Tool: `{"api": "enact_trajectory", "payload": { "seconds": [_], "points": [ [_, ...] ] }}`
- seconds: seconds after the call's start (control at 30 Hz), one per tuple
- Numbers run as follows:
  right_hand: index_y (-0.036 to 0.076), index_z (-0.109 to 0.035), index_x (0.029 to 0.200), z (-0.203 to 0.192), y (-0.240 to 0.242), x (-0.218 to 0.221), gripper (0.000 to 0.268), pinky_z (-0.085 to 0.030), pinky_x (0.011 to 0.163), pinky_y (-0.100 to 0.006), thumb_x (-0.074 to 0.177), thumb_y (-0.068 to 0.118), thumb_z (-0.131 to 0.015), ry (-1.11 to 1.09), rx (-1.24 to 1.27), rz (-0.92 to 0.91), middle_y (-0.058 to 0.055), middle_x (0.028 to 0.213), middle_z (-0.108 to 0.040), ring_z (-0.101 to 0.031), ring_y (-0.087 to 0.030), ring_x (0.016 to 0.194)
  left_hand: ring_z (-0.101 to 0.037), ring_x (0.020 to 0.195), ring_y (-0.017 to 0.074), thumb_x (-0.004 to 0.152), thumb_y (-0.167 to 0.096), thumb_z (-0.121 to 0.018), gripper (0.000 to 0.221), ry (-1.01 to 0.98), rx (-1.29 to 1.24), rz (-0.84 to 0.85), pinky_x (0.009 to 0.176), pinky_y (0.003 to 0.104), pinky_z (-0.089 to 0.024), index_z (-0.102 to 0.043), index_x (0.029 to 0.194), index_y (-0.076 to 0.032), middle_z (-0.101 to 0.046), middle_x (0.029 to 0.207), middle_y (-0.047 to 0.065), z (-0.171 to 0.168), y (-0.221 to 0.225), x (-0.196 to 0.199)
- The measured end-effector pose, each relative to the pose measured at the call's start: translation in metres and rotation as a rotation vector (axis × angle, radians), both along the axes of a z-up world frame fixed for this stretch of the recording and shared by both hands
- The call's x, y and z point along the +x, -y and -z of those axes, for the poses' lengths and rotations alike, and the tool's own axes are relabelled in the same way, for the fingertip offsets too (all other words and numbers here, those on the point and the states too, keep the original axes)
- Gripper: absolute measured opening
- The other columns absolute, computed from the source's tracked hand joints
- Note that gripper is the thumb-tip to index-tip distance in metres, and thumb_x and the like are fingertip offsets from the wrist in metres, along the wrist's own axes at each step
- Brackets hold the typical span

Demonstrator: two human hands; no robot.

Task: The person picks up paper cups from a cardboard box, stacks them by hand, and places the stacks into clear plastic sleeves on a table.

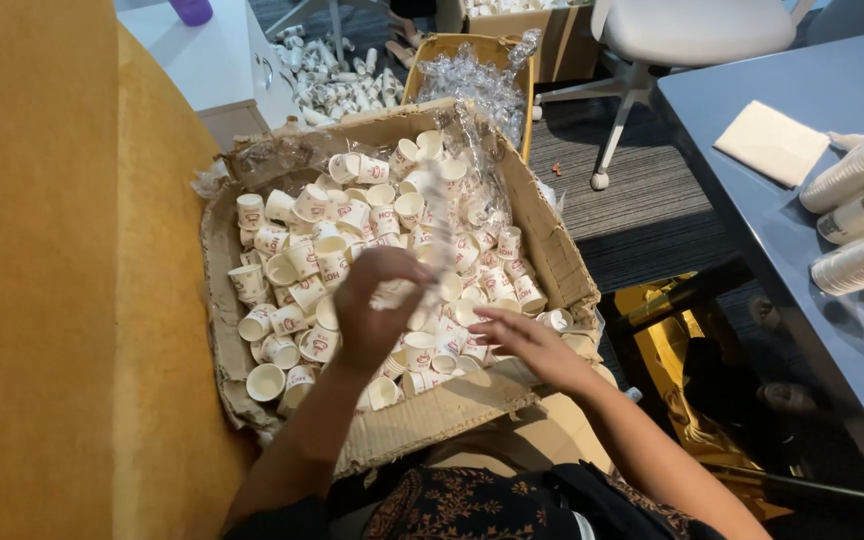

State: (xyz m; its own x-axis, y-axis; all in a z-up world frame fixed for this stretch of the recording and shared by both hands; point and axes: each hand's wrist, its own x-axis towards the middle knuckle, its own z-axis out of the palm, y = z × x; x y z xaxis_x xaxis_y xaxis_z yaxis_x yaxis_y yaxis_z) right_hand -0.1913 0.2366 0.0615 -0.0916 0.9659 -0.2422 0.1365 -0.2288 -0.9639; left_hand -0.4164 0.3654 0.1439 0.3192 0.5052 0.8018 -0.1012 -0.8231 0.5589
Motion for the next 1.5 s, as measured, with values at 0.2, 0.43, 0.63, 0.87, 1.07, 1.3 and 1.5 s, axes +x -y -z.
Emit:
{"api": "enact_trajectory", "payload": {
  "seconds": [0.2, 0.43, 0.63, 0.87, 1.07, 1.3, 1.5],
  "points": [
    [0.016, -0.027, 0.160, -0.042, -0.013, 0.018, 0.077, -0.051, 0.105, -0.048, 0.094, 0.043, -0.059, -0.516, 0.058, 0.134, -0.019, 0.148, -0.051, -0.059, -0.032, 0.130, -0.050, 0.128, 0.0313, 0.072, -0.052, -0.078, 0.045, -0.356, 0.490, 0.093, 0.110, 0.055, -0.035, -0.069, 0.104, -0.023, -0.057, 0.137, 0.009, -0.002, 0.033, 0.035],
    [0.015, -0.032, 0.161, -0.043, -0.007, -0.003, 0.059, -0.048, 0.112, -0.046, 0.108, 0.031, -0.050, 0.227, 0.558, 0.143, -0.016, 0.160, -0.047, -0.054, -0.029, 0.141, -0.066, 0.112, 0.0211, 0.090, -0.027, -0.073, 0.054, -0.123, -1.099, 0.491, 0.097, 0.037, -0.056, -0.051, 0.138, -0.019, -0.063, 0.130, 0.011, 0.087, 0.024, 0.049],
    [0.005, -0.034, 0.163, -0.047, 0.019, 0.006, 0.072, -0.034, 0.122, -0.050, 0.102, 0.026, -0.065, -0.351, 0.443, 0.036, -0.019, 0.170, -0.030, -0.037, -0.033, 0.152, -0.072, 0.089, 0.0174, 0.100, -0.009, -0.069, 0.022, 0.075, -1.212, 0.606, 0.086, 0.037, -0.064, -0.064, 0.117, 0.005, -0.072, 0.099, 0.008, 0.141, 0.015, 0.053],
    [0.010, -0.029, 0.164, -0.016, 0.040, 0.056, 0.103, -0.033, 0.122, -0.052, 0.083, 0.055, -0.075, -0.567, 0.182, -0.329, -0.016, 0.170, -0.028, -0.034, -0.036, 0.154, -0.066, 0.081, 0.0140, 0.091, -0.002, -0.066, 0.049, -0.096, -1.211, 0.616, 0.075, 0.032, -0.059, -0.056, 0.138, -0.008, -0.064, 0.089, 0.005, 0.113, 0.036, 0.057],
    [-0.002, -0.040, 0.155, -0.004, 0.050, 0.071, 0.108, -0.032, 0.125, -0.052, 0.086, 0.077, -0.060, -0.990, 0.147, -0.270, -0.025, 0.159, -0.043, -0.042, -0.038, 0.148, -0.067, 0.082, 0.0178, 0.089, 0.001, -0.063, 0.048, -0.029, -1.319, 0.636, 0.070, 0.034, -0.057, -0.046, 0.133, -0.008, -0.066, 0.094, 0.008, 0.119, 0.037, 0.088],
    [0.009, -0.048, 0.145, 0.029, 0.041, 0.087, 0.071, -0.059, 0.089, -0.037, 0.089, 0.046, -0.068, -0.729, 0.036, 0.362, -0.019, 0.130, -0.063, -0.068, -0.023, 0.099, -0.069, 0.090, 0.0208, 0.095, 0.002, -0.069, 0.038, -0.003, -1.390, 0.770, 0.072, 0.037, -0.058, -0.042, 0.122, 0.000, -0.066, 0.100, 0.011, 0.138, 0.036, 0.120],
    [0.010, -0.061, 0.133, 0.039, 0.048, 0.099, 0.046, -0.058, 0.075, -0.027, 0.090, 0.020, -0.072, -0.480, -0.079, 0.267, -0.006, 0.106, -0.072, -0.068, -0.014, 0.087, -0.070, 0.077, 0.0216, 0.086, 0.002, -0.065, 0.053, -0.201, -1.382, 0.778, 0.064, 0.033, -0.056, -0.040, 0.131, -0.010, -0.070, 0.095, 0.016, 0.131, 0.049, 0.147]
  ]
}}
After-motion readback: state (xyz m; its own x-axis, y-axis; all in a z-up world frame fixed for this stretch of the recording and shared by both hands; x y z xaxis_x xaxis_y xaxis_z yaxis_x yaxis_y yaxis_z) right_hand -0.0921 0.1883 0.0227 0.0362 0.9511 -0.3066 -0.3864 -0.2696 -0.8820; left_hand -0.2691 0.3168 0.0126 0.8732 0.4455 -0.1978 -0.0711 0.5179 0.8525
